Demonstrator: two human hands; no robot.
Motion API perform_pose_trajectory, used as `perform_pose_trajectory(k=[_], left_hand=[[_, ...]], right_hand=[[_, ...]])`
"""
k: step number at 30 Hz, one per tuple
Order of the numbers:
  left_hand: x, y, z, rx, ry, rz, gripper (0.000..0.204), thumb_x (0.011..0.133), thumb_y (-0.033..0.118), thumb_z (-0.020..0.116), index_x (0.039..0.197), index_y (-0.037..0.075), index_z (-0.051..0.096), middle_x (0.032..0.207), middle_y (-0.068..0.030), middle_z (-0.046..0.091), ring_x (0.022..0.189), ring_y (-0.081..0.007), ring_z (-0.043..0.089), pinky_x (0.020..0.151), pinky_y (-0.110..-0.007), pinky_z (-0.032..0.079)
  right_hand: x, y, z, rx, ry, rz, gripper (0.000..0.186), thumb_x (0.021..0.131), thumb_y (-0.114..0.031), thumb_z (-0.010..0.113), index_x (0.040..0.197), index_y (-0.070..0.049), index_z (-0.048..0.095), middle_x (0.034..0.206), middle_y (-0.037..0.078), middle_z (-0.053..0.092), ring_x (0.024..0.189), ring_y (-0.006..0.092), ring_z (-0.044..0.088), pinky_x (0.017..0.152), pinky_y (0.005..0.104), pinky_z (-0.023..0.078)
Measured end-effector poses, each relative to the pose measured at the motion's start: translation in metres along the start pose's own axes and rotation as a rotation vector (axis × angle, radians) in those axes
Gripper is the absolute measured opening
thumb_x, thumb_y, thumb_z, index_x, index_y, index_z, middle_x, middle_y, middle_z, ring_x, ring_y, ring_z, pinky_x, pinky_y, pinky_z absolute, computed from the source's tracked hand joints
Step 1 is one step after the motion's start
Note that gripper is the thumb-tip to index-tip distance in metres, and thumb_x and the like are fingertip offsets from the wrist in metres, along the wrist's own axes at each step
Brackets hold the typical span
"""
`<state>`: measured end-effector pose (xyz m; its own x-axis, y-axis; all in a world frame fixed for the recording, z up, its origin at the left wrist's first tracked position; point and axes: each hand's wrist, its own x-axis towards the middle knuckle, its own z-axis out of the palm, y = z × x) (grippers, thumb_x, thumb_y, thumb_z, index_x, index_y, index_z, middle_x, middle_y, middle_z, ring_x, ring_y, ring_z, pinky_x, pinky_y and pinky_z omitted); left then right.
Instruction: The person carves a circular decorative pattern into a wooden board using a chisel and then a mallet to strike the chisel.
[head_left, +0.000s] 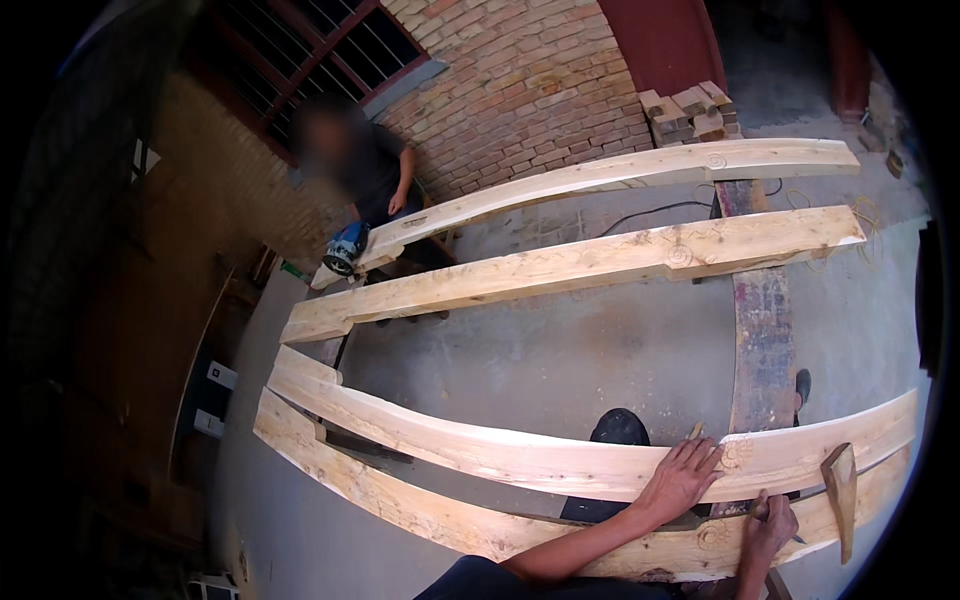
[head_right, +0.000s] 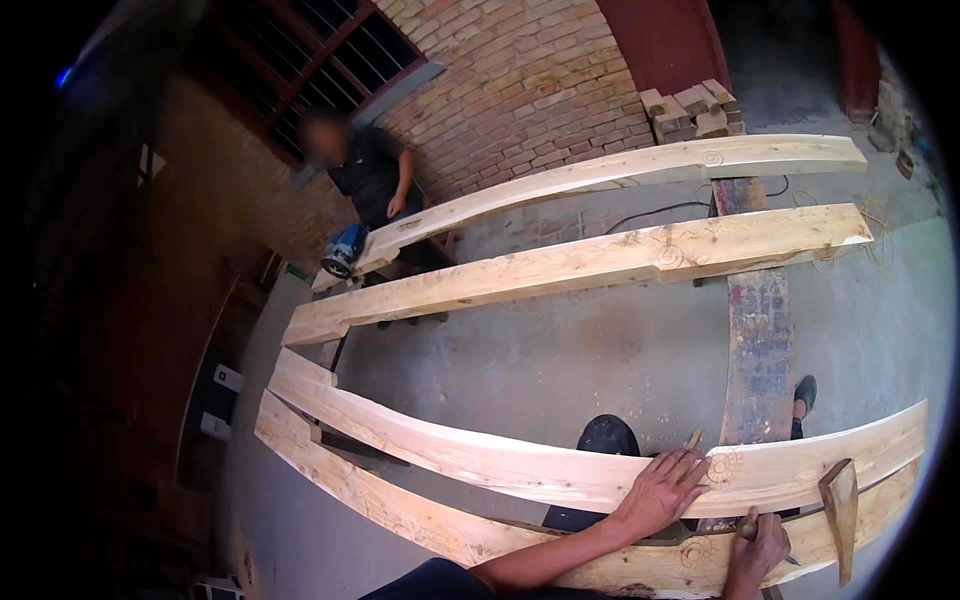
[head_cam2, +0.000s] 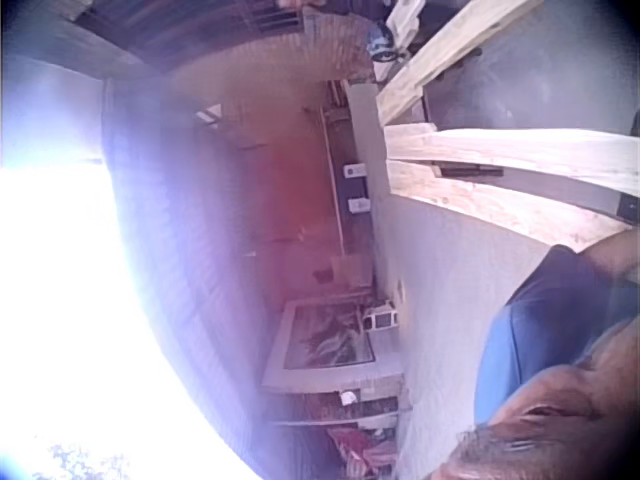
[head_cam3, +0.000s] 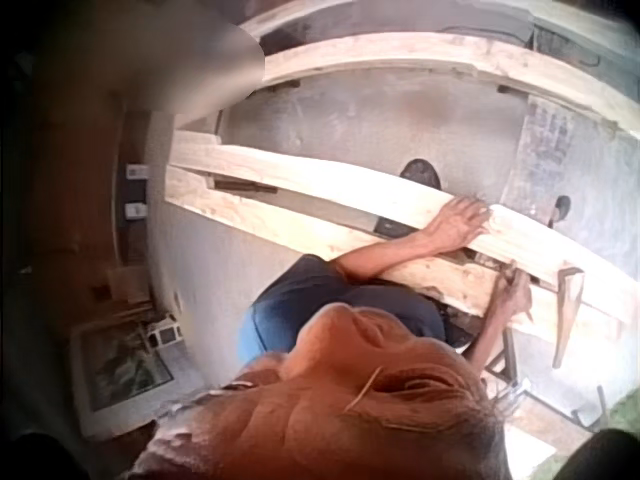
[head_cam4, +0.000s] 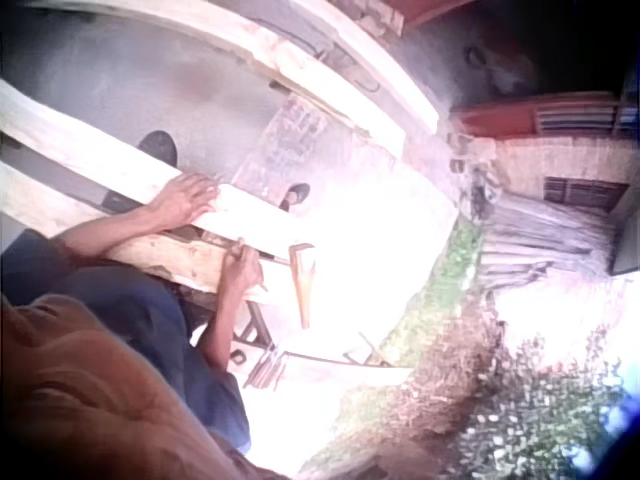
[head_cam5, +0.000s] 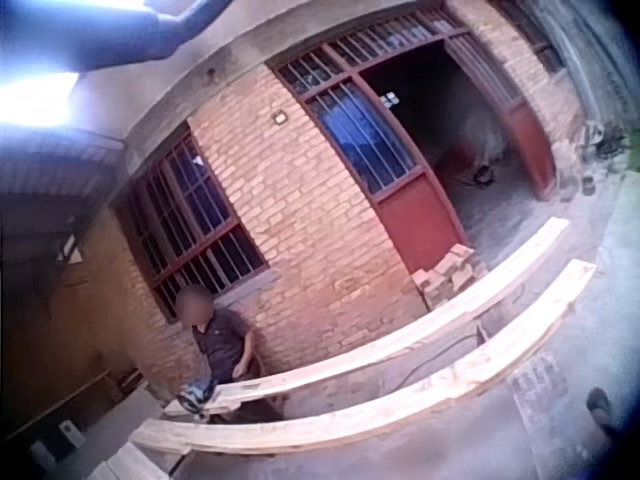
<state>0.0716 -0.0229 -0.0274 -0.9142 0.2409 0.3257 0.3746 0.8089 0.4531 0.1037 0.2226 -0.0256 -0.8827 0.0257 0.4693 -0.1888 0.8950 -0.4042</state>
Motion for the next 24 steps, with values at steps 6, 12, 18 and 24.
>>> perform_pose_trajectory(k=[6,12,18,24], left_hand=[[0.006,0.006,-0.012,-0.013,0.01,0.023,0.044,0.106,0.024,0.069,0.141,-0.003,0.067,0.144,-0.0234,0.066,0.132,-0.0403,0.063,0.117,-0.05,0.049],[0.002,0.002,-0.003,-0.043,0.034,0.006,0.045,0.105,0.023,0.07,0.142,-0.003,0.067,0.145,-0.0219,0.066,0.134,-0.0391,0.062,0.118,-0.049,0.048],[0.001,0.005,-0.011,-0.043,0.076,0.071,0.042,0.101,0.018,0.074,0.139,0.0,0.07,0.14,-0.0195,0.07,0.13,-0.0361,0.066,0.116,-0.047,0.051],[-0.003,0.033,-0.015,-0.302,0.223,0.038,0.048,0.094,0.013,0.082,0.14,0.002,0.072,0.103,-0.0128,0.078,0.094,-0.0299,0.075,0.087,-0.042,0.061]], right_hand=[[-0.008,0.009,-0.001,0.017,-0.057,0.036,0.024,0.097,-0.001,0.075,0.081,-0.002,0.057,0.073,0.017,0.057,0.061,0.0403,0.058,0.057,0.0515,0.043],[-0.003,0.007,0.006,0.011,-0.001,0.052,0.024,0.098,-0.005,0.075,0.081,-0.003,0.058,0.073,0.019,0.059,0.062,0.0421,0.058,0.058,0.053,0.043],[0.02,-0.01,-0.017,0.206,0.066,0.27,0.033,0.103,-0.008,0.073,0.078,-0.002,0.052,0.063,0.01,0.045,0.055,0.0247,0.047,0.055,0.0439,0.036],[0.045,-0.05,-0.008,0.825,0.103,0.292,0.038,0.111,-0.021,0.066,0.08,-0.005,0.049,0.069,0.001,0.045,0.061,0.0101,0.043,0.057,0.0323,0.032]])
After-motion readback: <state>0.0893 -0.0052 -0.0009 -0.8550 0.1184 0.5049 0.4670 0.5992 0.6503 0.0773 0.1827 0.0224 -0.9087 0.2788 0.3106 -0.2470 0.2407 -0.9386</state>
